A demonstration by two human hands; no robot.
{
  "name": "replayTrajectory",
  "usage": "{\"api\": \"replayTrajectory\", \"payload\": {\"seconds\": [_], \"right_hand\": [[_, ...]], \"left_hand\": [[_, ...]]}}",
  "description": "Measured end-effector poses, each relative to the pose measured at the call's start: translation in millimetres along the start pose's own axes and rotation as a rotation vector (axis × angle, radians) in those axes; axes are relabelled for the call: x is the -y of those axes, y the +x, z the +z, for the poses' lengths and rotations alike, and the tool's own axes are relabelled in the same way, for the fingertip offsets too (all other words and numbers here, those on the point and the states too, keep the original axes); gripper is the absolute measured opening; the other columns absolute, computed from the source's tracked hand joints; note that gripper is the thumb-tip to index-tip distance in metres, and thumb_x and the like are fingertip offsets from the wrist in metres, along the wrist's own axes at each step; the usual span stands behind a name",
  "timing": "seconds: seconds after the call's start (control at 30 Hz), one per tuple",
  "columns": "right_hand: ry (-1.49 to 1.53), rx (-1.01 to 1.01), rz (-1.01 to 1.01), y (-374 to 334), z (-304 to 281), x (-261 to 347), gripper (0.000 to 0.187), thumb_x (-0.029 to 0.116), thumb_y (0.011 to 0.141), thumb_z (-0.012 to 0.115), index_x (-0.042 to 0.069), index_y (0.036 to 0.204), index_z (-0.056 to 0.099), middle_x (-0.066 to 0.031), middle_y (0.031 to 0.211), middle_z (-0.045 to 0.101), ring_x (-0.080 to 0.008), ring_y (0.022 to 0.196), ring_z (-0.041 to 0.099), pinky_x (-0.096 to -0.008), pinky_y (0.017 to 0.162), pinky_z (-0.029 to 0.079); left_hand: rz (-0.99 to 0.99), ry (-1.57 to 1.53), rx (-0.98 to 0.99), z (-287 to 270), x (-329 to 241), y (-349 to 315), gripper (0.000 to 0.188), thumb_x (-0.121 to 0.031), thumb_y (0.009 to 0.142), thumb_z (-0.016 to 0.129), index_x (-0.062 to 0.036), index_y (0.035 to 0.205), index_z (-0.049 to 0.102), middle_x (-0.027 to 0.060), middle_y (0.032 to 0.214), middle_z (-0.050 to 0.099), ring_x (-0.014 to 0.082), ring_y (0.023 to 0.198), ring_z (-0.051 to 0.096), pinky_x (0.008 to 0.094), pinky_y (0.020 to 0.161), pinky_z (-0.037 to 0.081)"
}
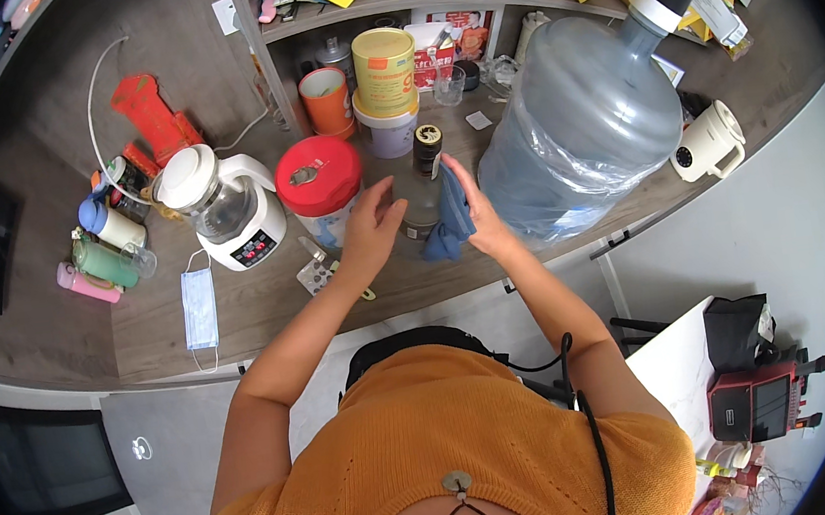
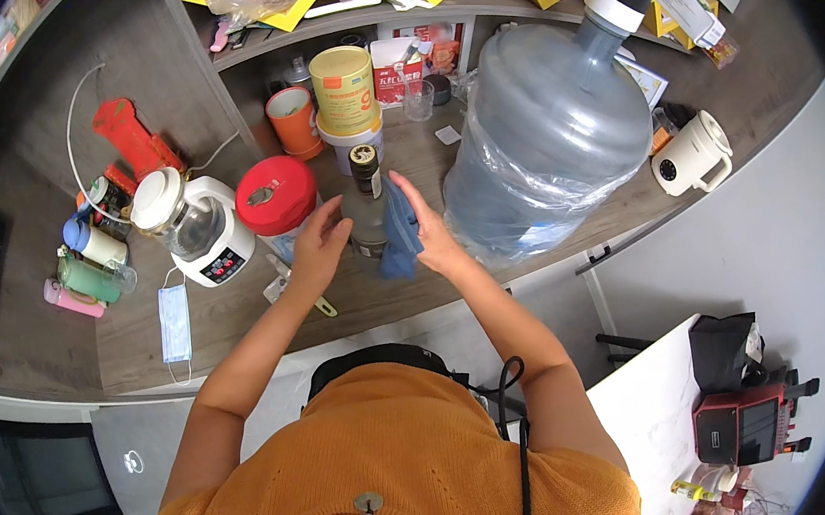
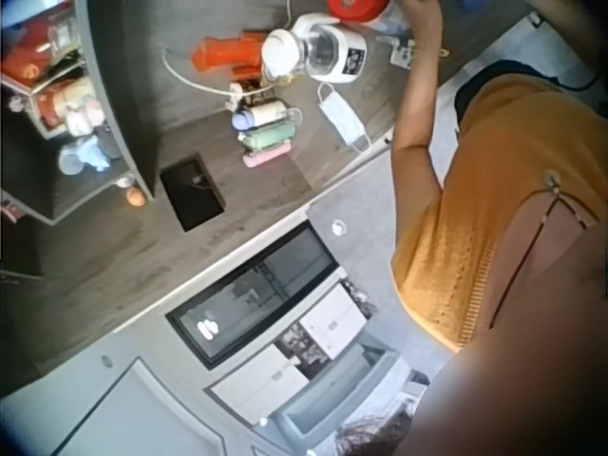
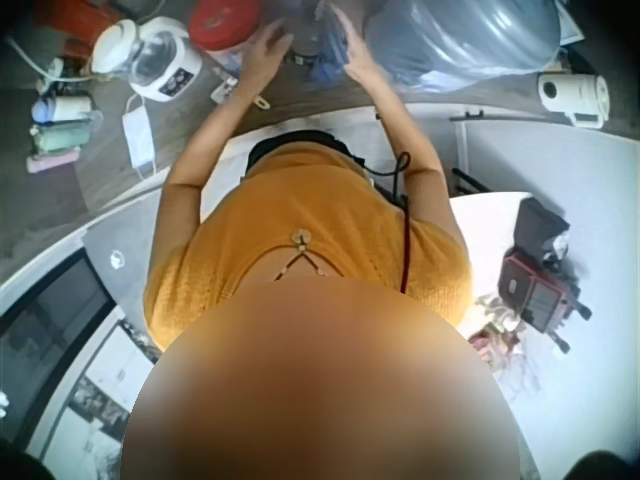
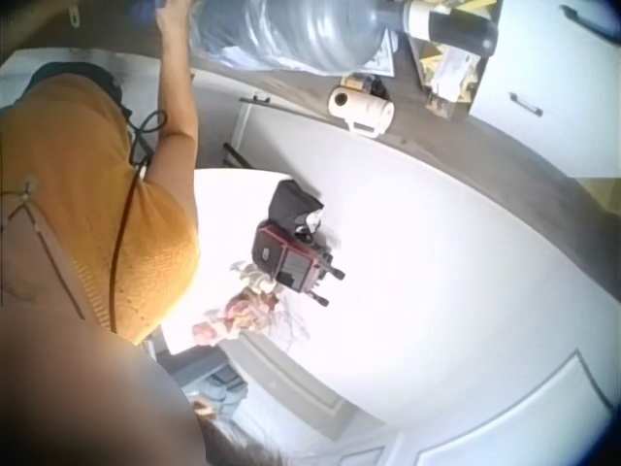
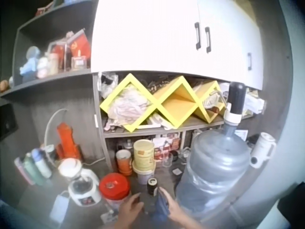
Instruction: The person wipes the exterior of a glass bottle with a cloth, places the cloth in a yellow storage bin on a shelf, handles a blister pack, and then wipes the side of a large water jug.
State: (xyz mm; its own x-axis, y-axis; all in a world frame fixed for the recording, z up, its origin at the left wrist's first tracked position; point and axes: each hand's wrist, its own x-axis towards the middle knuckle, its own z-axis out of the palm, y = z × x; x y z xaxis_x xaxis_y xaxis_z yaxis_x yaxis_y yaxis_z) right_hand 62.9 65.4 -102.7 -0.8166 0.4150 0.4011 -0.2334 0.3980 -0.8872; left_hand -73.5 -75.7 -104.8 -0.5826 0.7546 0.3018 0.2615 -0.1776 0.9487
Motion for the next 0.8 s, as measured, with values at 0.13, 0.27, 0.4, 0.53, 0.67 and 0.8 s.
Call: {"api": "replayTrajectory", "payload": {"seconds": [0.13,0.27,0.4,0.53,0.67,0.8], "right_hand": [[0.263,0.033,0.127,-17,8,-36,0.073,0.009,0.083,0.058,0.007,0.144,0.018,-0.0102,0.14,0.037,-0.0171,0.126,0.036,-0.0289,0.104,0.028],[0.164,0.074,0.155,-33,11,-68,0.069,0.009,0.086,0.054,0.005,0.144,0.017,-0.0108,0.14,0.037,-0.0175,0.126,0.036,-0.0289,0.104,0.028],[0.144,0.091,0.184,-29,6,-66,0.068,0.011,0.087,0.054,0.004,0.144,0.017,-0.0124,0.141,0.036,-0.0182,0.127,0.036,-0.029,0.105,0.027],[0.001,-0.025,-0.035,-5,5,-11,0.069,0.014,0.085,0.057,0.004,0.143,0.021,-0.0165,0.14,0.035,-0.0221,0.128,0.037,-0.0304,0.105,0.028],[-0.196,-0.106,-0.084,4,17,9,0.079,0.015,0.079,0.063,0.004,0.143,0.017,-0.0194,0.139,0.035,-0.0275,0.127,0.038,-0.033,0.105,0.029],[-0.134,-0.177,-0.045,-4,28,-15,0.087,0.014,0.075,0.066,0.005,0.143,0.012,-0.0192,0.138,0.035,-0.0288,0.127,0.039,-0.0344,0.104,0.031]], "left_hand": [[0.257,0.202,0.05,-1,-41,25,0.05,-0.01,0.081,0.063,-0.0018,0.127,0.045,0.0155,0.122,0.051,0.0228,0.107,0.055,0.032,0.089,0.045],[0.292,0.067,0.143,6,-52,49,0.048,-0.01,0.081,0.063,-0.0023,0.126,0.047,0.0143,0.117,0.055,0.0194,0.103,0.057,0.031,0.085,0.047],[0.102,-0.039,0.251,2,-65,58,0.043,-0.009,0.083,0.061,-0.001,0.123,0.049,0.0103,0.106,0.061,0.0144,0.095,0.059,0.0283,0.082,0.047],[0.1,-0.071,0.246,0,-65,58,0.041,-0.008,0.084,0.061,-0.0008,0.122,0.05,0.0078,0.102,0.062,0.0114,0.092,0.059,0.0261,0.08,0.047],[0.094,-0.067,0.236,2,-65,55,0.039,-0.009,0.084,0.061,-0.0005,0.121,0.051,0.0076,0.101,0.062,0.011,0.091,0.059,0.0257,0.079,0.047],[0.134,-0.012,0.213,3,-65,55,0.039,-0.009,0.084,0.061,-0.0003,0.121,0.05,0.0077,0.1,0.062,0.0112,0.089,0.06,0.0261,0.078,0.047]]}}
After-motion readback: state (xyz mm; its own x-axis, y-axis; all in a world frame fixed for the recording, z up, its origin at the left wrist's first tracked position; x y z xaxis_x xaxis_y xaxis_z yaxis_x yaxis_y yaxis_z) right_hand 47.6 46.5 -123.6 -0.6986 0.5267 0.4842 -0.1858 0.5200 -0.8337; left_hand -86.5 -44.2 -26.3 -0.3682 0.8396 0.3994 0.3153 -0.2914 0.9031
